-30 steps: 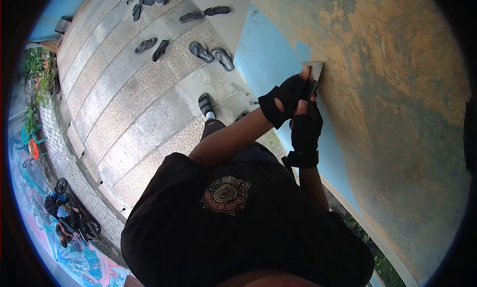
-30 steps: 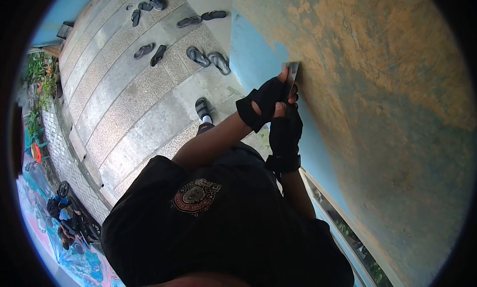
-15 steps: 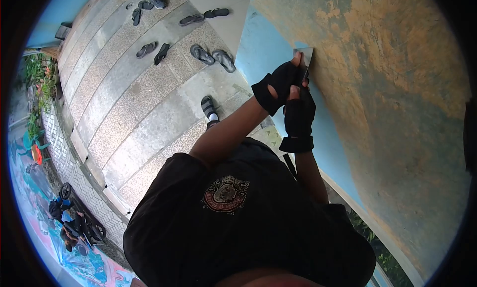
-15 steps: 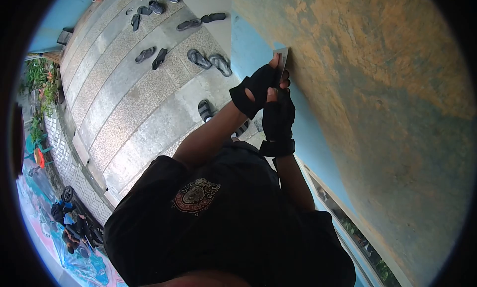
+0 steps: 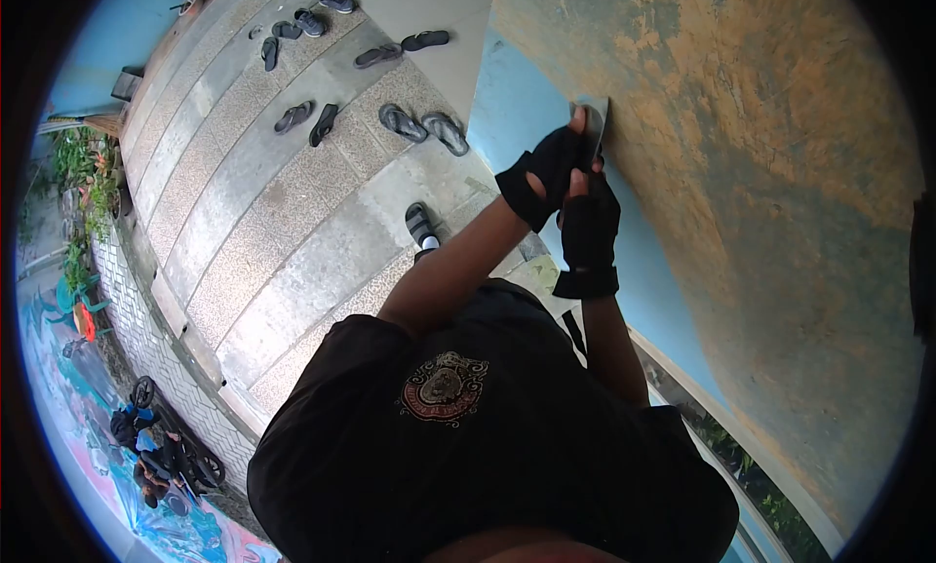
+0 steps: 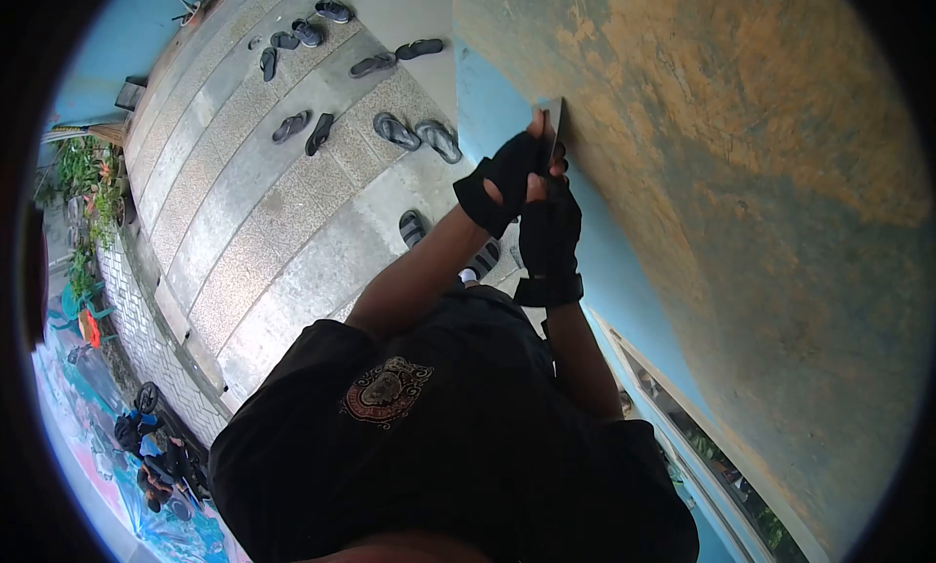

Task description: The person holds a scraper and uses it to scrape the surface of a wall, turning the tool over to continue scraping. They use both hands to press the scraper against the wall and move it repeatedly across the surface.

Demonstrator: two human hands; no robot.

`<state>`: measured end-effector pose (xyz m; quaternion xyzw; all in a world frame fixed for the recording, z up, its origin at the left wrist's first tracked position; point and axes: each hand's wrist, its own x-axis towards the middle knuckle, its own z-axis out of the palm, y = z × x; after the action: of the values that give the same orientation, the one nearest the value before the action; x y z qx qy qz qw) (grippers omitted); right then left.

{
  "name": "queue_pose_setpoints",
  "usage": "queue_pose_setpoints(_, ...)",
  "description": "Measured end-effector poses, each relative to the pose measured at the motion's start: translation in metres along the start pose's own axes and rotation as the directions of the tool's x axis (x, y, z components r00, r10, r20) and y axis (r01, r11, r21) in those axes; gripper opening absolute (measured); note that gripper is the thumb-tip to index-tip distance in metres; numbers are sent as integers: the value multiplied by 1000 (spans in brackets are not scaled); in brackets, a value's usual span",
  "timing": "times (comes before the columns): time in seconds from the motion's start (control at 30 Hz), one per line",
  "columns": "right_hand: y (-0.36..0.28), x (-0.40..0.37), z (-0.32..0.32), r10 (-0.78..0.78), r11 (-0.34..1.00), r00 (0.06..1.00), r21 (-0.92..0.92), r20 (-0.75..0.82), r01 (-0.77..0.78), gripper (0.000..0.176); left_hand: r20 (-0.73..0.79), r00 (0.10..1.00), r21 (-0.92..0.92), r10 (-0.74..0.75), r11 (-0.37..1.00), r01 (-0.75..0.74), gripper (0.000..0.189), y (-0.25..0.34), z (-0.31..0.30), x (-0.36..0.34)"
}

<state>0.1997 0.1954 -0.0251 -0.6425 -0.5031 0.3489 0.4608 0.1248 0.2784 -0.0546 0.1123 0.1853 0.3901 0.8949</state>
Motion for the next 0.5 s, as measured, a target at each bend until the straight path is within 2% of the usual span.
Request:
queue_pose_setpoints(0.03,-3,-2,-1,17,1000,1000,-10,-5,-17,23,21,1000,-12,-2,1000,3,53,8,-5,1)
queue_pose_setpoints(0.1,-12,6,7,-41,995,999,-85,23,43,23,2,1000,-34,-9,999,9,53,15,-3,-2)
queue_pose_setpoints(0.17,12,-14,-5,-17,1000,998,-19,63,18,22,-64,997,-2,-51,999,51,53,0,-3,-17)
queue_pose_setpoints(0.2,12,-24,-12,102,995,989,4,111,-103,21,-35,998,97,-59,993,62,54,-13,-19,-18)
queue_pose_setpoints(0.23,8,-33,-18,218,974,962,23,163,-225,26,-8,1000,83,-25,996,26,55,-19,-18,-25)
queue_pose_setpoints(0.27,1,-42,-26,298,904,924,240,240,-354,24,-80,995,65,-55,996,61,54,-28,-16,-33)
queue_pose_setpoints(0.3,-7,-47,-33,291,905,926,245,241,-348,24,-153,985,46,-81,995,89,54,-28,-1,-44)
queue_pose_setpoints(0.33,-15,-51,-42,316,901,911,218,266,-376,19,-153,986,54,-73,995,82,54,-30,0,-49)
queue_pose_setpoints(0.37,-21,-55,-49,341,896,895,190,288,-402,18,-80,996,97,-40,994,47,52,-32,1,-51)
queue_pose_setpoints(0.4,-23,-59,-54,312,931,915,112,256,-348,18,-4,1000,137,-10,990,11,51,-34,0,-52)
queue_pose_setpoints(0.5,-36,-65,-67,248,949,952,152,181,-276,18,90,996,252,-7,968,-16,46,-31,1,-46)
